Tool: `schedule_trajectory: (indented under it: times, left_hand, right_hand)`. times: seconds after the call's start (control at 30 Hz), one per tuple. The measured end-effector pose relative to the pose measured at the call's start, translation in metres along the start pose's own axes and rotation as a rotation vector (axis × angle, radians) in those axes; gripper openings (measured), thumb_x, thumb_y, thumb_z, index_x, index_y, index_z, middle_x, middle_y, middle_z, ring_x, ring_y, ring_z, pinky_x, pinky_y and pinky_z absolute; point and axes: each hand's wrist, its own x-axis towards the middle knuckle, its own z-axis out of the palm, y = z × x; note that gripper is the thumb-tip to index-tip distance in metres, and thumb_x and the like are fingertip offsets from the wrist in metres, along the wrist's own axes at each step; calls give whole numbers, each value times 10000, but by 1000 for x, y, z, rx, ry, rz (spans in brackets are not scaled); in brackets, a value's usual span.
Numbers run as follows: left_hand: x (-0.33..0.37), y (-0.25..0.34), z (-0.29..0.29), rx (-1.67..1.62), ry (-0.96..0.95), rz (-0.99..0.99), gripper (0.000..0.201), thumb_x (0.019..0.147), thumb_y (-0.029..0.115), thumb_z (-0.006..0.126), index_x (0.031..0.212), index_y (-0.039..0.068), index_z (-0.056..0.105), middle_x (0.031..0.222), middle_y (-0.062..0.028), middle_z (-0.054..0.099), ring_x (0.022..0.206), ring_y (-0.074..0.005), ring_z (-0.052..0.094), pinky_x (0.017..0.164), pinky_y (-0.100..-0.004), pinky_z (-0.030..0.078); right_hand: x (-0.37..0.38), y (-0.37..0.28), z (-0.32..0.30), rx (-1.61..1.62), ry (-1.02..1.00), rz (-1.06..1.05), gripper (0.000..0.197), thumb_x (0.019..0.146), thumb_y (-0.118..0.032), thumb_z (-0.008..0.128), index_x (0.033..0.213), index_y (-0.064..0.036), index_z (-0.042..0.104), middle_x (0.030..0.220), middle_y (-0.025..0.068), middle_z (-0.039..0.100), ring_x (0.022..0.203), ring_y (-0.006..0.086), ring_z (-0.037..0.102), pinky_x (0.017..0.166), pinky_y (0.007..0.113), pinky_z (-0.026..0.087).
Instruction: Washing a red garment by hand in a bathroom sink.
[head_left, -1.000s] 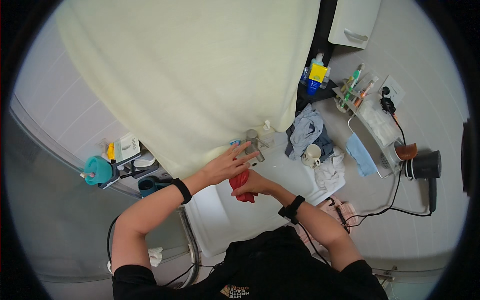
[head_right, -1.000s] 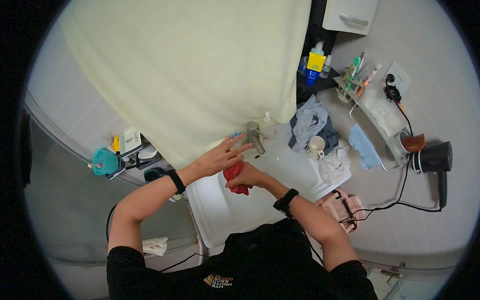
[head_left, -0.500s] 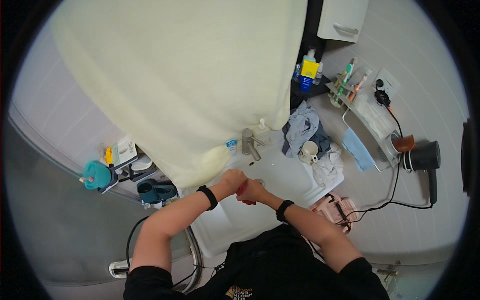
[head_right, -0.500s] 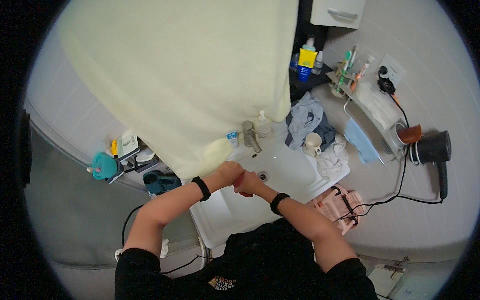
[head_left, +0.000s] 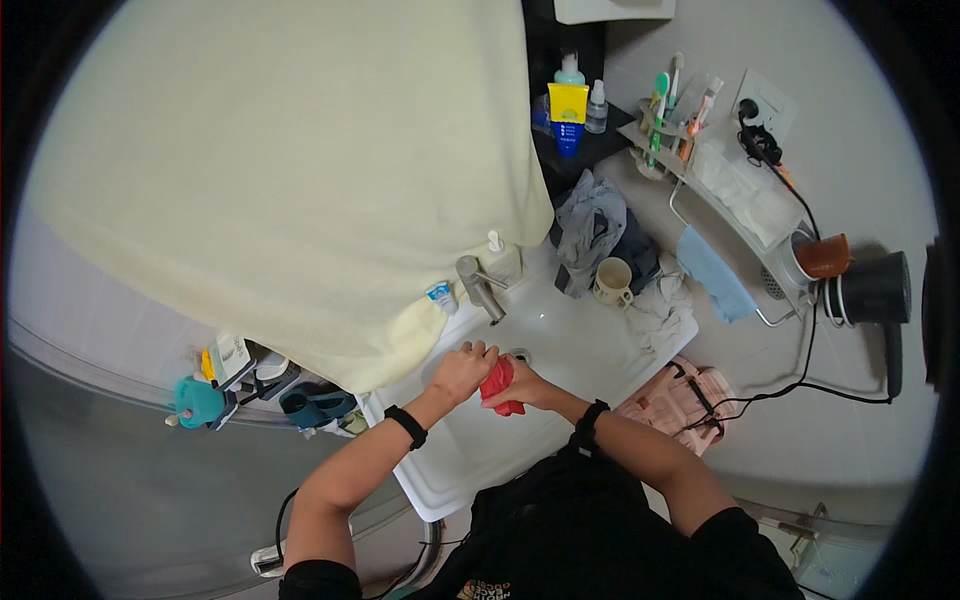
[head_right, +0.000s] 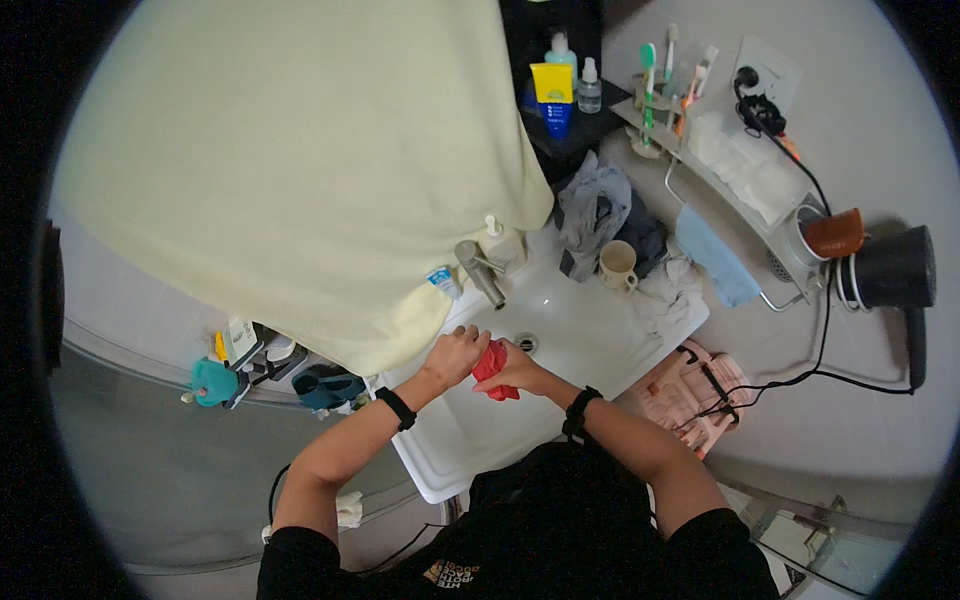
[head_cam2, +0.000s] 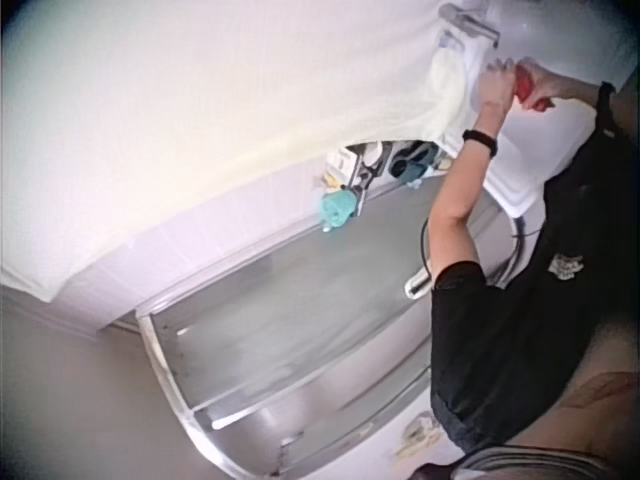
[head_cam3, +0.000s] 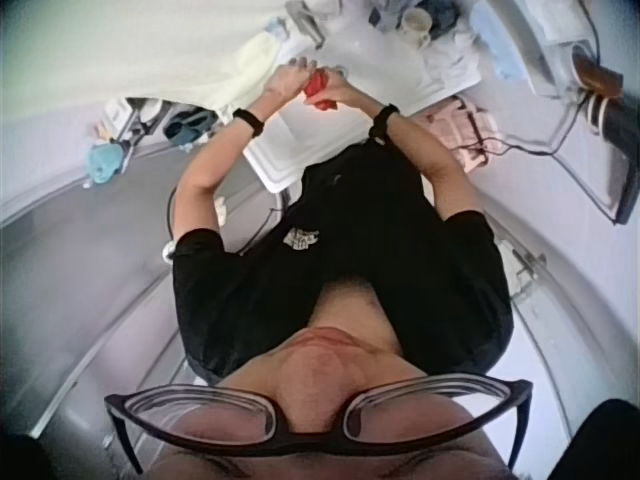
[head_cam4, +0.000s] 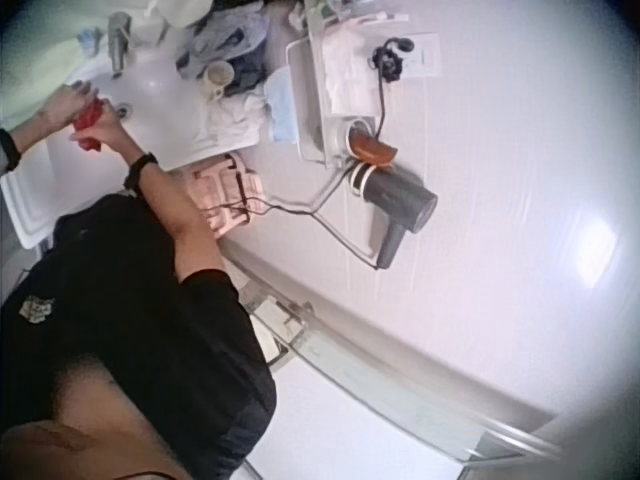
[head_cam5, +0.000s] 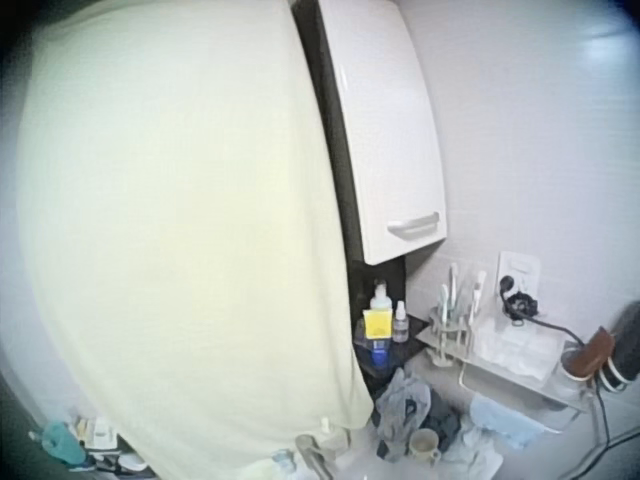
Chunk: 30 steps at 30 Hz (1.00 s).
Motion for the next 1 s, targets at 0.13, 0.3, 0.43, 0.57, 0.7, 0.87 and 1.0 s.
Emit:
schedule_trajectory:
  times: [0.13,0.3,0.43,0.57,0.7,0.87,1.0]
  left_hand:
    - [11,-2,5,-26,9,39,249,759,99,616,999,54,567,880,-91,584,860,-266,631,592,-370,554]
    - [3,-8,32,12,-97,-25,287,749,96,631,1023,44,564,913,-114,592,847,-276,630,615,-364,551]
    - [20,15,50,-2,-361,-213,235,746,81,658,970,36,603,880,-123,638,778,-274,665,602,-359,561]
    - [31,19,74,-148,-698,-285,186,691,69,708,873,50,683,850,-127,689,775,-278,695,626,-373,577]
    - [45,28,91,-224,-978,-346,241,566,78,772,801,78,715,882,-145,707,809,-305,702,666,-355,585]
    - [53,14,78,-373,-1069,-352,259,502,62,778,751,45,712,842,-165,701,810,-326,699,666,-370,588]
    - [62,2,48,-309,-943,-350,244,488,58,782,716,26,702,823,-181,694,805,-335,697,664,-382,587]
  right_hand:
    - [-1,-2,-8,492,-209,157,571,639,-80,871,1093,-47,527,942,56,622,830,136,624,667,286,522]
    - [17,-3,-6,113,-210,240,464,639,-86,824,1011,-36,550,888,102,655,713,170,662,633,312,544]
    - [37,23,-30,-441,-271,217,450,558,-201,809,905,-39,573,743,104,685,612,212,658,629,309,549]
    - [39,46,-27,-400,-437,309,230,615,-197,770,732,-64,622,631,57,681,607,195,670,590,314,539]
    - [39,87,-32,-529,-505,251,224,637,-177,719,810,-88,609,610,36,666,555,181,638,550,292,520]
    - [34,74,-34,-442,-496,220,290,639,-201,738,856,-68,599,654,32,682,488,161,612,507,293,510]
    - [38,13,-46,-403,-484,385,377,644,-228,787,916,-68,579,667,36,681,500,152,613,512,287,515]
